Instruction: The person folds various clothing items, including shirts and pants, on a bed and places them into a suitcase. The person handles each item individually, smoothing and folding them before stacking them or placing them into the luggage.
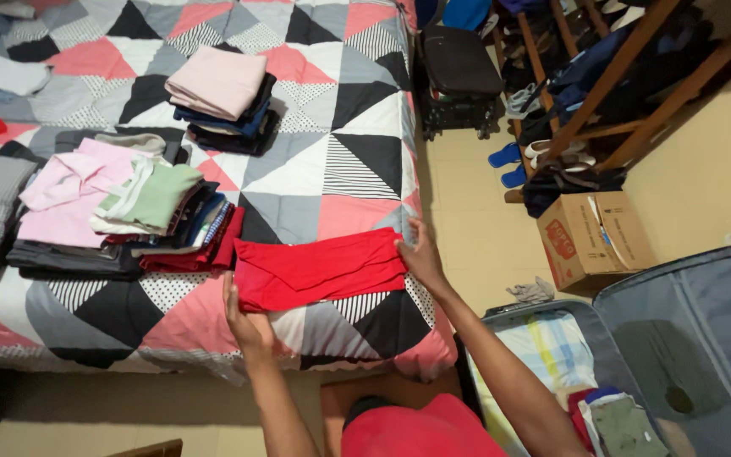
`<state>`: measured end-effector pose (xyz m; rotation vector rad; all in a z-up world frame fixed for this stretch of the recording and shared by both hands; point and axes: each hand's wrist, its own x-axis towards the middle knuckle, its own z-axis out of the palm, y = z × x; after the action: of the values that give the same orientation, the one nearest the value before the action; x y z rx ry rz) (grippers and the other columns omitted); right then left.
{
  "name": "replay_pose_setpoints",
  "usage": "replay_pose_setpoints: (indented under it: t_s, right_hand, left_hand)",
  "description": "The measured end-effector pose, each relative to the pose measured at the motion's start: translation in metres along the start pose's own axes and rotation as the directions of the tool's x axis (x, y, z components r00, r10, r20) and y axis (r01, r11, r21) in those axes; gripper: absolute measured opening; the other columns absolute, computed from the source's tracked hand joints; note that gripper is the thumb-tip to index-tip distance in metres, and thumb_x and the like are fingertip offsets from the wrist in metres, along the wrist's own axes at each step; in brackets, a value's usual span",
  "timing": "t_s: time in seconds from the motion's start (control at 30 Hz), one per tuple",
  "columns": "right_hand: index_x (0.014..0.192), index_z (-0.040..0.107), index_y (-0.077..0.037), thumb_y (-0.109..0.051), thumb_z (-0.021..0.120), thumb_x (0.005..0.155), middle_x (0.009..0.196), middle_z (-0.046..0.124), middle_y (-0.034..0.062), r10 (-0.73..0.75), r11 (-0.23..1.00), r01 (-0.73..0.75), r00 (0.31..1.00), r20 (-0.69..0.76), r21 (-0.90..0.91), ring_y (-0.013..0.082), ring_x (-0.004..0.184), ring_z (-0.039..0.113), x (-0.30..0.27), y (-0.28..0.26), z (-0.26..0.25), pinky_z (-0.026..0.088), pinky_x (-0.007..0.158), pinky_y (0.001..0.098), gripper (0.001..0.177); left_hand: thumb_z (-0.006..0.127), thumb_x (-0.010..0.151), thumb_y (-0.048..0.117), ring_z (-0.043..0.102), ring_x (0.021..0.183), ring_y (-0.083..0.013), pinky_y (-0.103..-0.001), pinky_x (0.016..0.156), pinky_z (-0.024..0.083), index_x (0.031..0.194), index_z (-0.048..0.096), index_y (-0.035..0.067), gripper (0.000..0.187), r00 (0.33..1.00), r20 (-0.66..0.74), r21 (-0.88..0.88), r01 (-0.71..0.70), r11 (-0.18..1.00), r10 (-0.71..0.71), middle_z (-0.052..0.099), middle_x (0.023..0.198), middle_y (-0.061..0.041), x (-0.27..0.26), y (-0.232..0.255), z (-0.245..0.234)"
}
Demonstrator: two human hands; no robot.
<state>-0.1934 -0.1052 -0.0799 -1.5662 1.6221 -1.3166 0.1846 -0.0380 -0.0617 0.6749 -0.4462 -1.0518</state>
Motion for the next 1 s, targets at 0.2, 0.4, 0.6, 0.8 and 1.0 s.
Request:
replay_pose_setpoints:
  t_s: [0.2, 0.4, 0.6, 0.8, 1.0]
  right_hand:
    - [0.143, 0.043, 0.005, -0.03, 0.081, 0.087, 0.119, 0.057, 0.0169, 0.292, 0.873, -0.355, 0.93, 0.224, 0.336, 0.0164, 0.095, 0.062, -0.006, 0.033, 0.016, 0.055, 0.078, 0.029, 0.076]
    - [0.123, 0.063, 0.001, -0.022, 0.079, 0.083, 0.083, 0.066, 0.005, 0.407, 0.886, -0.453, 0.862, 0.303, 0.099, 0.0147, 0.066, 0.06, -0.013, -0.054, -0.01, 0.049, 0.056, 0.0328, 0.049]
    - [0.109, 0.07, -0.001, -0.015, 0.077, 0.086, 0.088, 0.074, 0.0041, 0.318, 0.835, -0.386, 0.92, 0.229, 0.392, 0.008, 0.073, 0.068, -0.005, -0.046, -0.03, 0.056, 0.066, 0.0256, 0.027]
    - [0.109, 0.07, 0.005, -0.013, 0.078, 0.088, 0.089, 0.074, 0.0083, 0.355, 0.868, -0.371, 0.928, 0.109, 0.331, 0.0112, 0.075, 0.067, 0.002, -0.013, -0.055, 0.055, 0.068, 0.0279, 0.028]
    - [0.115, 0.069, 0.001, -0.015, 0.075, 0.088, 0.097, 0.075, 0.0065, 0.328, 0.866, -0.351, 0.936, 0.127, 0.355, 0.0103, 0.083, 0.068, -0.011, -0.01, -0.053, 0.056, 0.075, 0.0269, 0.032]
  left_hand:
    - [0.063, 0.097, 0.027, 0.05, 0.135, -0.0224, -0.039, 0.109, 0.043, 0.148, 0.049, 0.008, 0.056, 0.968, -0.028, 0.325, 0.244, 0.914, -0.249, 0.052, 0.147, -0.008, 0.024, 0.039, 0.003]
    - [0.066, 0.093, 0.017, 0.056, 0.12, -0.0146, -0.029, 0.091, 0.05, 0.149, 0.054, 0.01, 0.057, 0.956, -0.009, 0.54, 0.251, 0.803, -0.293, 0.053, 0.148, -0.007, 0.036, 0.039, 0.01]
    - [0.067, 0.086, -0.003, 0.042, 0.146, -0.0159, -0.029, 0.108, 0.046, 0.155, 0.042, 0.002, 0.074, 0.938, 0.222, 0.618, 0.076, 0.782, -0.267, 0.041, 0.163, -0.01, 0.02, 0.025, 0.016]
    - [0.062, 0.097, 0.005, 0.048, 0.145, -0.0257, -0.032, 0.112, 0.043, 0.156, 0.042, -0.001, 0.064, 0.942, 0.138, 0.614, 0.163, 0.773, -0.308, 0.048, 0.161, -0.015, 0.023, 0.005, 0.019]
    - [0.064, 0.095, 0.005, 0.047, 0.144, -0.0239, -0.034, 0.116, 0.042, 0.152, 0.043, 0.002, 0.061, 0.964, 0.217, 0.681, -0.037, 0.732, -0.153, 0.048, 0.156, -0.015, 0.015, -0.003, 0.046]
